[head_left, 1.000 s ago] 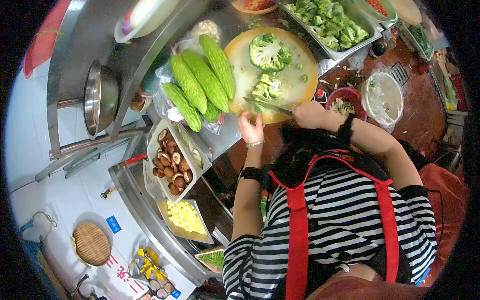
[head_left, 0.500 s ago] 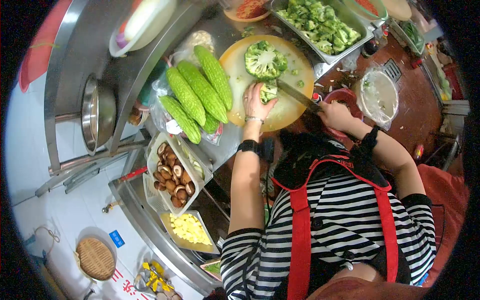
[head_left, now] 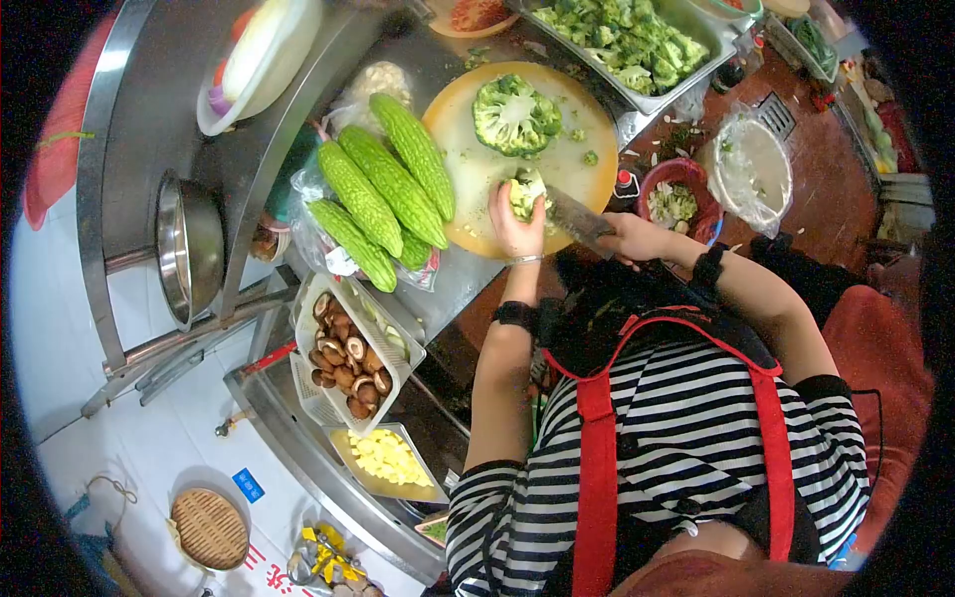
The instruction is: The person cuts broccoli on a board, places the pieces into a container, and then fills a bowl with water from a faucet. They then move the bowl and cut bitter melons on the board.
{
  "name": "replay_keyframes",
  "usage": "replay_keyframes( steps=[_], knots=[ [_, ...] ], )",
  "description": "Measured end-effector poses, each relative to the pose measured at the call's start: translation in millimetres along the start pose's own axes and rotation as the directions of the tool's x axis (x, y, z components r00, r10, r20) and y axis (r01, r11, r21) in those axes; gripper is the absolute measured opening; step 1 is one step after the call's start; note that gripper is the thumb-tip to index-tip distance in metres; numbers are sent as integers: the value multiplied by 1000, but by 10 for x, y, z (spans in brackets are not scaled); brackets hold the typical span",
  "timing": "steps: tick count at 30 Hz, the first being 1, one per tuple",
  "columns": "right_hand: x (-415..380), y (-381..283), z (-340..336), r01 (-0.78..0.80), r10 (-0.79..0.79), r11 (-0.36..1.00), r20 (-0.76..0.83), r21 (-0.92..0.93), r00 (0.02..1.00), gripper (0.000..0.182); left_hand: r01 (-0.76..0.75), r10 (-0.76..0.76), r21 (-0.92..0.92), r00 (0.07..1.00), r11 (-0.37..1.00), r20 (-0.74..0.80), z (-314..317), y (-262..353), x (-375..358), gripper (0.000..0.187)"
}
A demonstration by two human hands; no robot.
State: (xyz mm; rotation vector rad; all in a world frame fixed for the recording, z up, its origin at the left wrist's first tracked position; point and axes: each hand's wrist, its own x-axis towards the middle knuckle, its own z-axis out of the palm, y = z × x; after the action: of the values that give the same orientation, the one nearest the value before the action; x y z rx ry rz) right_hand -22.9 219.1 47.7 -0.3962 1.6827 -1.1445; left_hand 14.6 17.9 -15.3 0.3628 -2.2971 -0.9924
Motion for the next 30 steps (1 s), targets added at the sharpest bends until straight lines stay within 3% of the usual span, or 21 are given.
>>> replay_keyframes(
  steps=[1,3,5,7,8,10,11,13,15,16,18,19,20,21,23,25,26,27,29,30],
  knots=[
    [17,-15,26,10,-9,1000,36,-9,999,29,-1,1,-1,1000,1000,1,25,20,-27,53],
    [-20,-57,60,33,-33,999,-1,12,999,28,46,-56,-68,986,997,-157,49,117,-13,53],
    [-127,-148,0,89,-91,996,-73,-29,993,26,39,-59,-104,978,994,-201,107,268,113,51],
    [-354,-384,-153,68,-74,997,-198,-37,977,23,-88,54,-166,978,982,-201,156,556,405,50],
    [-355,-303,-277,189,-202,979,-282,-71,938,23,-137,104,-198,980,971,-168,223,719,607,51],
    [-440,-416,-546,257,-284,959,-445,-121,849,22,-198,183,-291,980,936,-77,413,1113,1086,51],
    [-576,-624,-703,211,-243,970,-527,-122,815,21,-207,214,-349,977,914,-18,522,1309,1312,52],
    [-628,-721,-1077,236,-386,920,-616,-313,687,27,-227,295,-462,952,858,79,807,1556,1668,56],
    [-670,-814,-1414,-199,-349,812,-730,-549,588,27,-162,237,-355,955,921,179,1029,1517,1869,60],
    [-672,-753,-1544,-319,-395,731,-756,-602,521,28,-52,112,-306,977,951,181,1062,1447,1868,59],
    [-723,-611,-1721,-358,-379,751,-806,-554,454,27,118,-128,64,970,991,205,804,1328,1698,66],
    [-756,-580,-1740,-340,-378,771,-817,-538,436,27,100,-134,306,987,947,91,838,1076,1510,72],
    [-782,-574,-1735,-333,-379,775,-816,-538,436,27,148,-209,495,975,856,69,788,849,1344,77],
    [-819,-564,-1700,-281,-386,796,-808,-536,445,26,154,-246,573,965,805,86,664,735,1205,83],
    [-821,-482,-1612,-225,-387,817,-795,-530,468,26,191,-234,571,972,798,3,516,529,948,80],
    [-769,-441,-1554,3,-481,811,-665,-585,571,25,97,-206,555,969,827,139,308,472,858,72],
    [-748,-471,-1485,-15,-444,814,-639,-580,629,24,-76,29,422,993,903,116,245,277,808,58],
    [-674,-457,-1418,48,-533,765,-589,-643,607,22,-69,23,430,994,900,110,147,207,814,58],
    [-547,-473,-1247,28,-521,734,-536,-679,664,20,-120,82,122,957,985,279,-30,79,802,46],
    [-422,-401,-1184,1,-543,676,-498,-736,676,20,-242,198,139,942,960,270,-79,90,814,38]
  ],
)
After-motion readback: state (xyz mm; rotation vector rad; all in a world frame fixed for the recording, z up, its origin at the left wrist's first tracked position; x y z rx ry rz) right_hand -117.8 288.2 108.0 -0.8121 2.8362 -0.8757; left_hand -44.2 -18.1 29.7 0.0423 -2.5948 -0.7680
